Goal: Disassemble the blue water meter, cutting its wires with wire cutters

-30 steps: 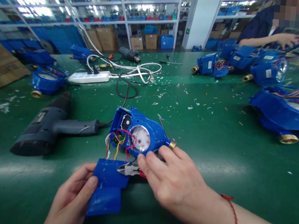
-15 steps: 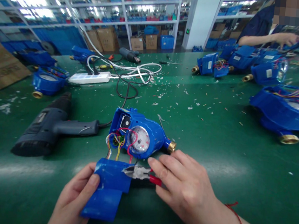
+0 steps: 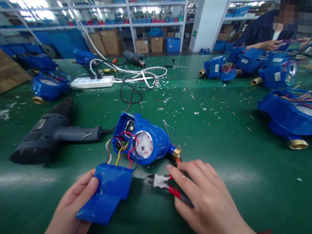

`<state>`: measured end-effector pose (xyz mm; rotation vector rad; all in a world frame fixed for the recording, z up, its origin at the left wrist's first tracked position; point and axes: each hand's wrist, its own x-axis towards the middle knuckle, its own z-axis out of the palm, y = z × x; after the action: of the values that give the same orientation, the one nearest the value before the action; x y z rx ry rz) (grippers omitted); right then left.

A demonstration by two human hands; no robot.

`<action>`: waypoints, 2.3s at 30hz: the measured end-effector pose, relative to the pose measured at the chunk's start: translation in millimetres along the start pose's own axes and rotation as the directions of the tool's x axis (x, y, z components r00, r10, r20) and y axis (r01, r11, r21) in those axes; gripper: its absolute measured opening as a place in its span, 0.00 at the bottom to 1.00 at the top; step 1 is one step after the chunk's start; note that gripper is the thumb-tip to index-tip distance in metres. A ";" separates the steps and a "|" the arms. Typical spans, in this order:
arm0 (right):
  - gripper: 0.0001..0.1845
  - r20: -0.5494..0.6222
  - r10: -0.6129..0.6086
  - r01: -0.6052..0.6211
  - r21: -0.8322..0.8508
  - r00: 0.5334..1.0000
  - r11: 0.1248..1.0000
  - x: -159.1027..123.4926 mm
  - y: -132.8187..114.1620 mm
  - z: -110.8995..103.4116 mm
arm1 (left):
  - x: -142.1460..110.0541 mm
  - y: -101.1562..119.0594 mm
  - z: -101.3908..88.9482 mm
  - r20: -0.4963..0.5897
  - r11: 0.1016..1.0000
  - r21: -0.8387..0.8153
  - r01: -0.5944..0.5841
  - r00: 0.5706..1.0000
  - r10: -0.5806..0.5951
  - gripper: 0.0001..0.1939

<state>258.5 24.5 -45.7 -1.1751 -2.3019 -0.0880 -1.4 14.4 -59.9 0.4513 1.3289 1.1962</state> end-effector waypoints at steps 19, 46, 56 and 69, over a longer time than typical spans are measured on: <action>0.14 0.068 -0.346 0.352 -0.236 0.936 0.906 56.2 -7.0 -1.5 | -8.9 9.0 7.2 -0.050 0.992 0.081 -0.095 0.994 0.099 0.23; 0.13 0.014 -0.257 0.257 0.020 0.966 0.966 38.8 0.5 8.0 | -6.7 14.5 6.3 0.085 0.999 0.029 -0.041 0.996 0.038 0.21; 0.20 -0.074 -0.007 0.021 0.192 0.997 0.981 38.0 -2.7 -20.9 | 1.3 8.0 0.3 0.018 0.999 0.009 -0.051 0.999 0.051 0.22; 0.18 0.015 -0.166 0.167 -0.093 0.986 0.982 14.7 -1.2 -11.0 | 9.3 -1.4 -10.1 0.135 0.987 0.095 -0.130 0.984 0.116 0.19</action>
<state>255.6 31.3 -28.7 -1.0265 -2.4219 -0.2567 -11.7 18.1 -68.3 0.6833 1.2697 1.1819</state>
